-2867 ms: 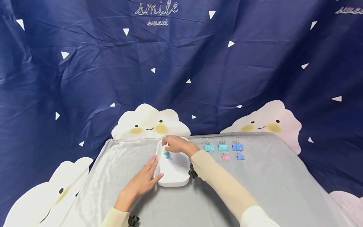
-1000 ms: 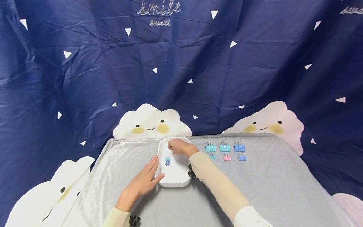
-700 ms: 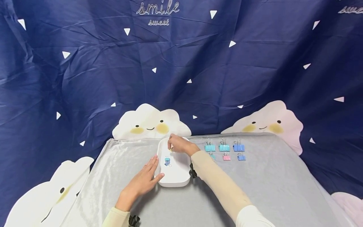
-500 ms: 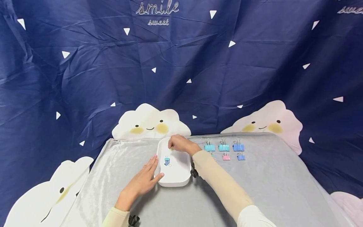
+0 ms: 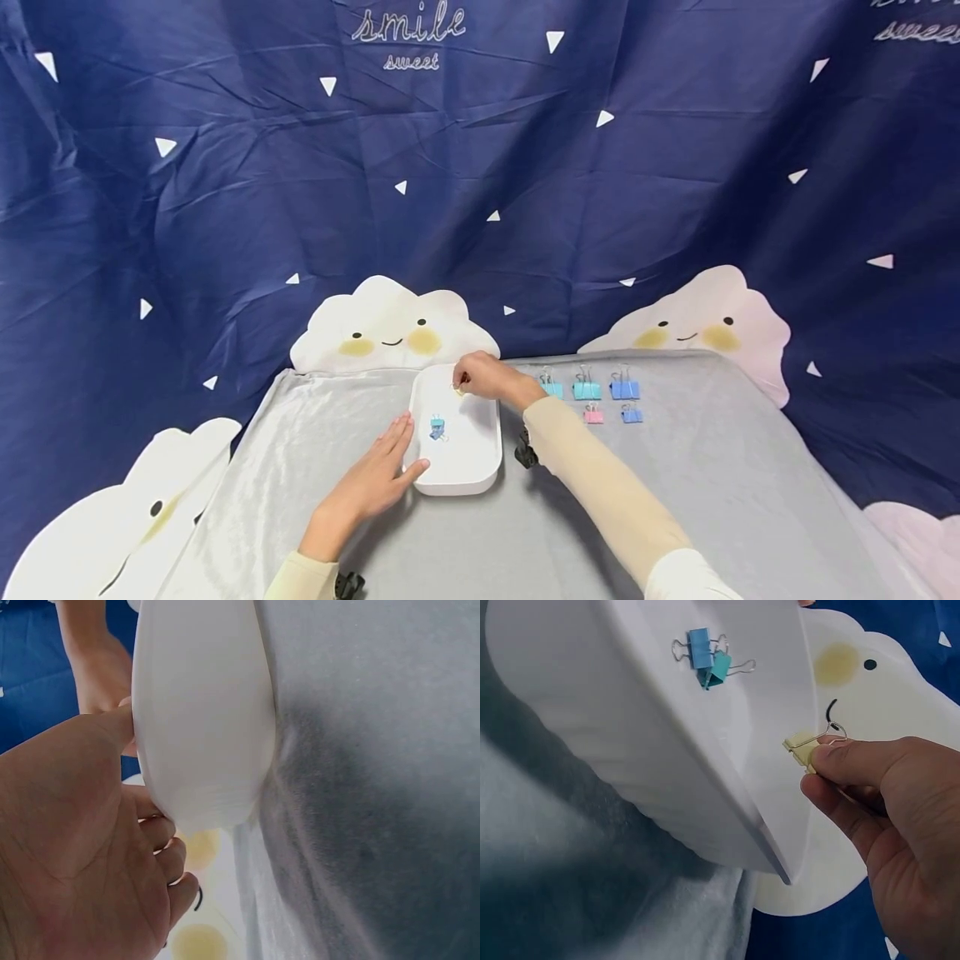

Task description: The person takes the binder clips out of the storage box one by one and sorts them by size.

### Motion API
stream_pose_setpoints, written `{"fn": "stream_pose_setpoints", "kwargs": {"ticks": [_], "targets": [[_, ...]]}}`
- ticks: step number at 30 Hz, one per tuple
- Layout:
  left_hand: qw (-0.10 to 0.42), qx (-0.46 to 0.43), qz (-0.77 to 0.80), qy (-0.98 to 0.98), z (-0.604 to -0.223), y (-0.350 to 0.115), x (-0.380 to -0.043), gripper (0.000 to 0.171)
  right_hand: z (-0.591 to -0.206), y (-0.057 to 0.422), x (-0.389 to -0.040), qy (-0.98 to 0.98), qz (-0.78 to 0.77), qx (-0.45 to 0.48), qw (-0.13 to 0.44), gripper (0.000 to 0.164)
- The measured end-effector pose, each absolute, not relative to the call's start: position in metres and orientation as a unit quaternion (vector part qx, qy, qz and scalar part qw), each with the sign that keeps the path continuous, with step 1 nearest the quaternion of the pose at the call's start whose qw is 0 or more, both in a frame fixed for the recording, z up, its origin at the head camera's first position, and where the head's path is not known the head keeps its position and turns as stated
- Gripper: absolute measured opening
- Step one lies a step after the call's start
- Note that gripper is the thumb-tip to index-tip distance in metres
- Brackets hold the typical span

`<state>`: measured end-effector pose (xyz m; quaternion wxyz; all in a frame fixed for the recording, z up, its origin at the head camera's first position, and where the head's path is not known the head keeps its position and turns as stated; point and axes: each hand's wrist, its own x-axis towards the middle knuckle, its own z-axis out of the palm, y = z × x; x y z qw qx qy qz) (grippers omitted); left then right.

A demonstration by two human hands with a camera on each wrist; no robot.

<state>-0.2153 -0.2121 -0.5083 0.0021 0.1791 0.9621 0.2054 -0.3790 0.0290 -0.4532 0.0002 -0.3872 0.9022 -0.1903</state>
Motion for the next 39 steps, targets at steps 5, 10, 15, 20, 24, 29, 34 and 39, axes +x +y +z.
{"fn": "stream_pose_setpoints", "kwargs": {"ticks": [5,10,15,20,24,29,34,39], "targets": [[0.002,0.175,0.200,0.964,-0.509,-0.211,-0.215,0.082,-0.449,0.041,-0.376,0.897,-0.205,-0.392,-0.016,0.011],[0.000,0.176,0.198,0.964,-0.511,-0.212,-0.216,0.083,-0.446,0.054,-0.372,0.898,-0.214,-0.385,-0.021,0.012],[-0.005,0.175,0.198,0.965,-0.514,-0.214,-0.216,0.083,-0.444,0.065,-0.364,0.897,-0.223,-0.381,-0.023,0.010],[-0.009,0.174,0.200,0.964,-0.515,-0.214,-0.215,0.084,-0.443,0.082,-0.357,0.892,-0.235,-0.383,-0.038,0.009],[-0.008,0.174,0.201,0.964,-0.515,-0.214,-0.216,0.084,-0.444,0.102,-0.350,0.890,-0.245,-0.381,-0.044,0.011],[-0.004,0.175,0.198,0.965,-0.515,-0.213,-0.218,0.083,-0.446,0.128,-0.338,0.888,-0.250,-0.382,-0.054,0.011],[-0.005,0.177,0.198,0.964,-0.515,-0.213,-0.218,0.083,-0.451,0.153,-0.325,0.893,-0.252,-0.367,-0.058,0.009],[-0.005,0.177,0.197,0.964,-0.515,-0.213,-0.218,0.083,-0.461,0.174,-0.314,0.904,-0.248,-0.346,-0.045,0.011]]}}
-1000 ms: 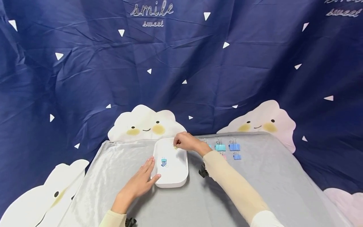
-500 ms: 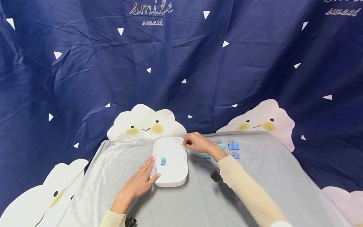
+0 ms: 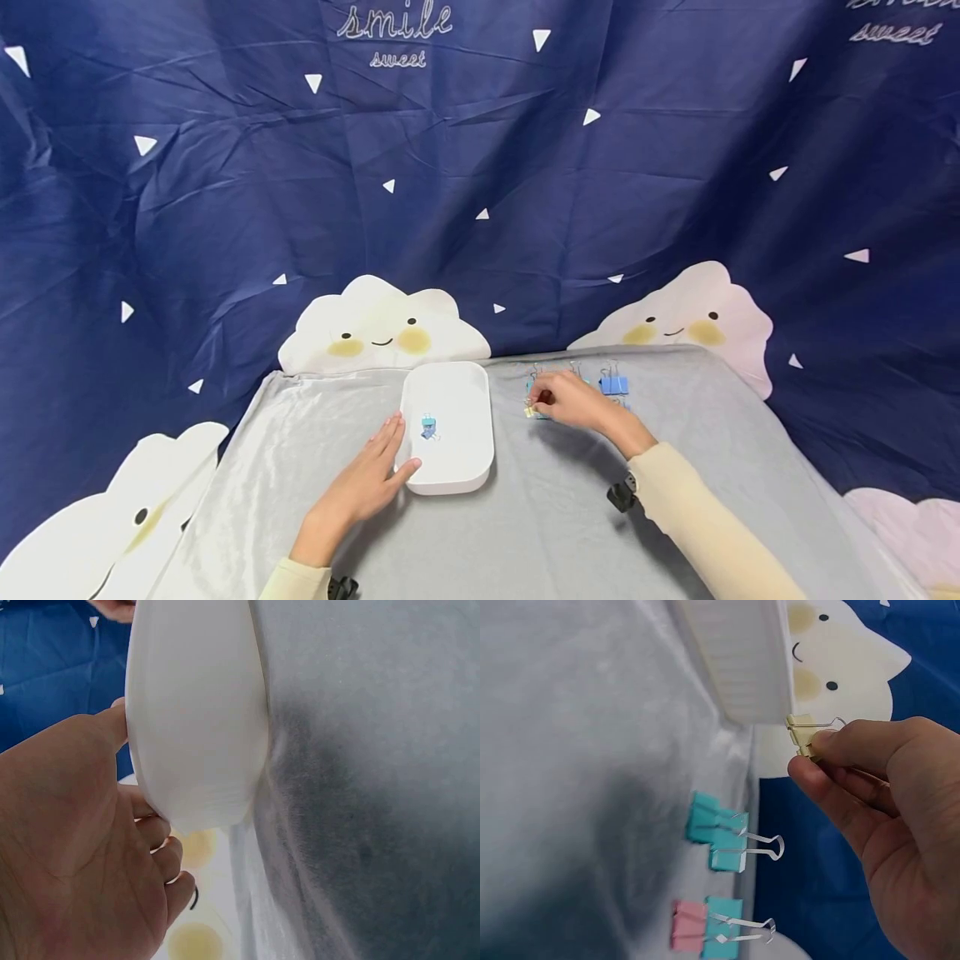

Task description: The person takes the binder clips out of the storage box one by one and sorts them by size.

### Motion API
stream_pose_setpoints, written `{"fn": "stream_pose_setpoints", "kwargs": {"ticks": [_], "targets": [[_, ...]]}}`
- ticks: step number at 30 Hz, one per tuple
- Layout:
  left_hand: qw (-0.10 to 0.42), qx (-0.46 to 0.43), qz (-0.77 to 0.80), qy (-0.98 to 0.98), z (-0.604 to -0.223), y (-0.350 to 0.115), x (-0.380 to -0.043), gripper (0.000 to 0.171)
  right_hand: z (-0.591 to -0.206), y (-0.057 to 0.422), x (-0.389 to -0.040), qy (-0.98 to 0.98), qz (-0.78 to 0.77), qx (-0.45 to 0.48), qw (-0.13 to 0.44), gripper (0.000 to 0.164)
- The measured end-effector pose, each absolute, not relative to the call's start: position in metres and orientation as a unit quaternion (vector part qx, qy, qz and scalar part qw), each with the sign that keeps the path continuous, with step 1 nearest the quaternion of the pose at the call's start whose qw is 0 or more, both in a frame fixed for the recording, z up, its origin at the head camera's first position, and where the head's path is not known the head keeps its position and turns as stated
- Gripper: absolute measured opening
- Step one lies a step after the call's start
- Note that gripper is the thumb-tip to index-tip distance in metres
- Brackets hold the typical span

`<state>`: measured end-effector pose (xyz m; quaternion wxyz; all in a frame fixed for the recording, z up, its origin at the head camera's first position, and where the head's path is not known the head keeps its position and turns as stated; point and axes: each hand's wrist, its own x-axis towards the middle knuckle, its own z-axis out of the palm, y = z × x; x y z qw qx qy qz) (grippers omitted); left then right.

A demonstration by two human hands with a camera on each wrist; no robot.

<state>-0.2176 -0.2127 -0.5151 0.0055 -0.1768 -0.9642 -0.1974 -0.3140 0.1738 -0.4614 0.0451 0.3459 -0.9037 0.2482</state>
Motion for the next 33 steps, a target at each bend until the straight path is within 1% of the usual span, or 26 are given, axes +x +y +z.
{"fn": "stream_pose_setpoints", "kwargs": {"ticks": [7,15,20,23,26,30,33], "targets": [[0.000,-0.173,-0.199,-0.965,-0.514,-0.213,-0.217,0.083,-0.484,0.193,-0.302,-0.910,0.260,0.323,0.023,0.013],[-0.001,-0.175,-0.201,-0.964,-0.514,-0.213,-0.217,0.083,-0.512,0.207,-0.298,-0.916,0.278,0.290,0.008,0.014],[-0.004,-0.173,-0.202,-0.964,-0.514,-0.213,-0.217,0.083,-0.526,0.210,-0.297,-0.917,0.277,0.285,0.019,0.012],[-0.003,-0.173,-0.201,-0.964,-0.514,-0.213,-0.217,0.083,-0.531,0.210,-0.297,-0.917,0.277,0.287,0.025,0.009],[-0.003,-0.174,-0.201,-0.964,-0.514,-0.213,-0.217,0.084,-0.534,0.210,-0.298,-0.914,0.286,0.288,0.017,0.007],[-0.001,-0.176,-0.202,-0.963,-0.513,-0.213,-0.216,0.084,-0.536,0.210,-0.297,-0.912,0.291,0.290,0.008,0.006],[-0.002,-0.177,-0.201,-0.963,-0.513,-0.212,-0.216,0.084,-0.537,0.211,-0.297,-0.912,0.284,0.294,0.011,0.008]]}}
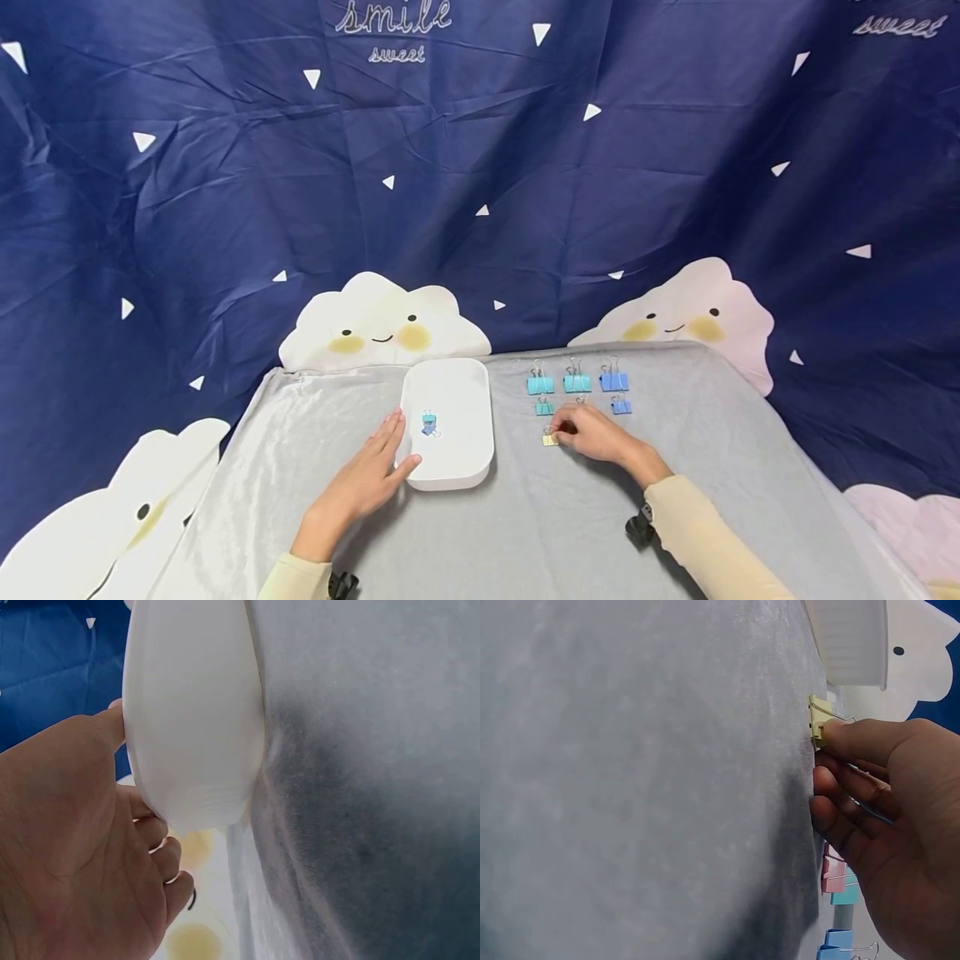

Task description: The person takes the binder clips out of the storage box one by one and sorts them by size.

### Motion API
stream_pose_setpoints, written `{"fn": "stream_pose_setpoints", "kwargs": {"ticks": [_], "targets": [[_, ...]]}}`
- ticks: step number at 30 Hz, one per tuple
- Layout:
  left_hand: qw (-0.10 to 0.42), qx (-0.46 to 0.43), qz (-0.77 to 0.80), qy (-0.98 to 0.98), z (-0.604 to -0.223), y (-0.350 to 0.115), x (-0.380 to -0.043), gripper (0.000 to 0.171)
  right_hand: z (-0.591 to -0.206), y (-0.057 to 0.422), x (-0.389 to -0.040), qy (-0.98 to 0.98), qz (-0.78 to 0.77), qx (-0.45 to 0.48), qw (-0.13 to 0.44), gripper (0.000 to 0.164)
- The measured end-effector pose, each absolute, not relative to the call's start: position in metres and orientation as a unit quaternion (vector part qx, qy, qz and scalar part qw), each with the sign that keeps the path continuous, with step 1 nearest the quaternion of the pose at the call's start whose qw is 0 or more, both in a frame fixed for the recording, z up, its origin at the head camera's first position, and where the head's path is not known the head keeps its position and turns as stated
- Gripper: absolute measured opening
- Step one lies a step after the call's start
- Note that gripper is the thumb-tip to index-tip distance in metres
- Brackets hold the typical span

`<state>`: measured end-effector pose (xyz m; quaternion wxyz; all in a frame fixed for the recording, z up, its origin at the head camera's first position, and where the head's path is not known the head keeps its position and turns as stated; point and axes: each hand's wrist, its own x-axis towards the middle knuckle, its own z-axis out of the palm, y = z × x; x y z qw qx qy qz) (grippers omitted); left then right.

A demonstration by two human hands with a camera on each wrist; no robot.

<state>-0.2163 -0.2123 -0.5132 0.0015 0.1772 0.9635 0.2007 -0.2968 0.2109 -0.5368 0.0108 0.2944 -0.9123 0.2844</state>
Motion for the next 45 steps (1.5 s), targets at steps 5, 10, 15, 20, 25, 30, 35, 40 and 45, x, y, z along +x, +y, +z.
{"fn": "stream_pose_setpoints", "kwargs": {"ticks": [5,10,15,20,25,30,35,40,45], "targets": [[0.002,0.178,0.199,0.964,-0.514,-0.212,-0.217,0.084,-0.538,0.210,-0.296,-0.914,0.281,0.292,0.011,0.009],[0.001,0.178,0.200,0.963,-0.514,-0.213,-0.218,0.084,-0.538,0.209,-0.296,-0.914,0.285,0.289,0.011,0.008],[0.003,0.180,0.196,0.964,-0.513,-0.214,-0.218,0.084,-0.538,0.209,-0.296,-0.913,0.291,0.286,-0.001,0.007],[0.004,0.179,0.195,0.964,-0.513,-0.213,-0.218,0.083,-0.533,0.207,-0.295,-0.913,0.290,0.287,0.003,0.007],[0.007,0.178,0.197,0.964,-0.515,-0.212,-0.217,0.083,-0.522,0.202,-0.295,-0.913,0.286,0.291,0.011,0.006],[0.005,0.175,0.198,0.964,-0.517,-0.213,-0.216,0.083,-0.505,0.188,-0.295,-0.916,0.267,0.300,0.015,0.004],[0.002,0.175,0.201,0.964,-0.516,-0.214,-0.217,0.083,-0.483,0.165,-0.299,-0.906,0.263,0.330,0.025,0.006],[0.000,0.176,0.201,0.964,-0.516,-0.215,-0.219,0.084,-0.458,0.139,-0.303,-0.893,0.253,0.371,0.039,0.005],[-0.002,0.178,0.208,0.962,-0.516,-0.214,-0.218,0.084,-0.443,0.109,-0.308,-0.887,0.233,0.397,0.035,0.010]]}}
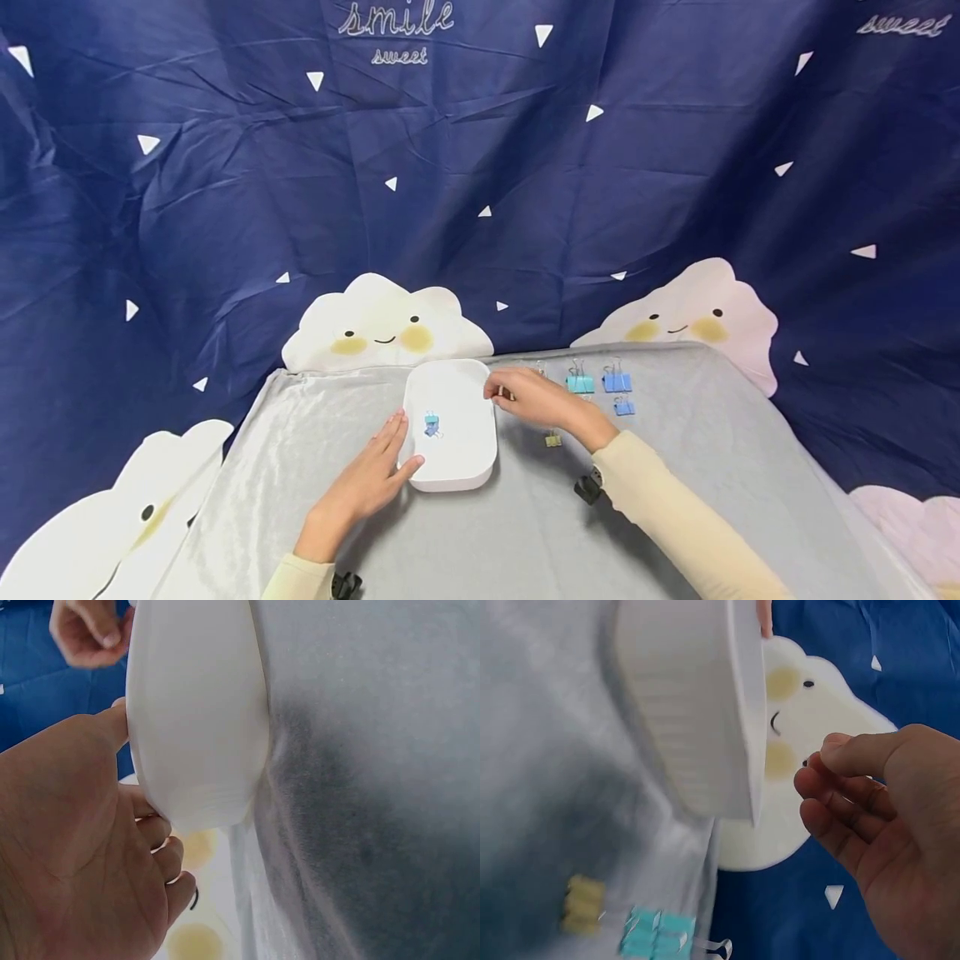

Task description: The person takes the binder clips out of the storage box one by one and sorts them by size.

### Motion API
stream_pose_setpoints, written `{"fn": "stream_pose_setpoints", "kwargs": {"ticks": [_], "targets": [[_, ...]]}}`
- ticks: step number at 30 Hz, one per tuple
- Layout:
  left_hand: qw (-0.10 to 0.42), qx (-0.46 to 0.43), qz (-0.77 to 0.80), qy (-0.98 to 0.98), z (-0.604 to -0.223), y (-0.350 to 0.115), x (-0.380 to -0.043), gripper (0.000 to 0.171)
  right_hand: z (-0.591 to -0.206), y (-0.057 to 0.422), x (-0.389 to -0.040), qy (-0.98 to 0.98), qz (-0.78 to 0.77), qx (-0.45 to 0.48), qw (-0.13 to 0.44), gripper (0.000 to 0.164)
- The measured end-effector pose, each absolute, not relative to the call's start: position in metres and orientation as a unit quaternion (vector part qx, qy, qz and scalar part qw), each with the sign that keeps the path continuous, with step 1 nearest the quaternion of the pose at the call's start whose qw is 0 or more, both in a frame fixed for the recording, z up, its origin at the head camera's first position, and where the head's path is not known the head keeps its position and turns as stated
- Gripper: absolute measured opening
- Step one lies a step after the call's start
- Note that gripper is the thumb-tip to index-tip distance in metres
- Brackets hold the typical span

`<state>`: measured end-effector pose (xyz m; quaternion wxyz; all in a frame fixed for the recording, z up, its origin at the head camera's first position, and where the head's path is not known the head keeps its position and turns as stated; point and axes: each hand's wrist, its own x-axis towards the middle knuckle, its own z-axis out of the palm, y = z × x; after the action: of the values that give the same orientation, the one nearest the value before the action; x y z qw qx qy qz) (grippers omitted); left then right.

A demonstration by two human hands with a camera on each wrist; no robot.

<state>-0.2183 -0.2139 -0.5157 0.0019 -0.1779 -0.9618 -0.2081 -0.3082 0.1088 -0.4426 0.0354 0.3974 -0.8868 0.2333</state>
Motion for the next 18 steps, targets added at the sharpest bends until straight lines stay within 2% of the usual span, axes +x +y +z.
{"fn": "stream_pose_setpoints", "kwargs": {"ticks": [7,18], "targets": [[0.003,-0.179,-0.202,-0.963,-0.515,-0.214,-0.217,0.082,-0.433,0.067,-0.321,-0.872,0.195,0.449,0.025,0.013],[0.014,-0.185,-0.205,-0.961,-0.513,-0.214,-0.216,0.081,-0.434,0.017,-0.346,-0.871,0.131,0.474,0.006,0.010]]}}
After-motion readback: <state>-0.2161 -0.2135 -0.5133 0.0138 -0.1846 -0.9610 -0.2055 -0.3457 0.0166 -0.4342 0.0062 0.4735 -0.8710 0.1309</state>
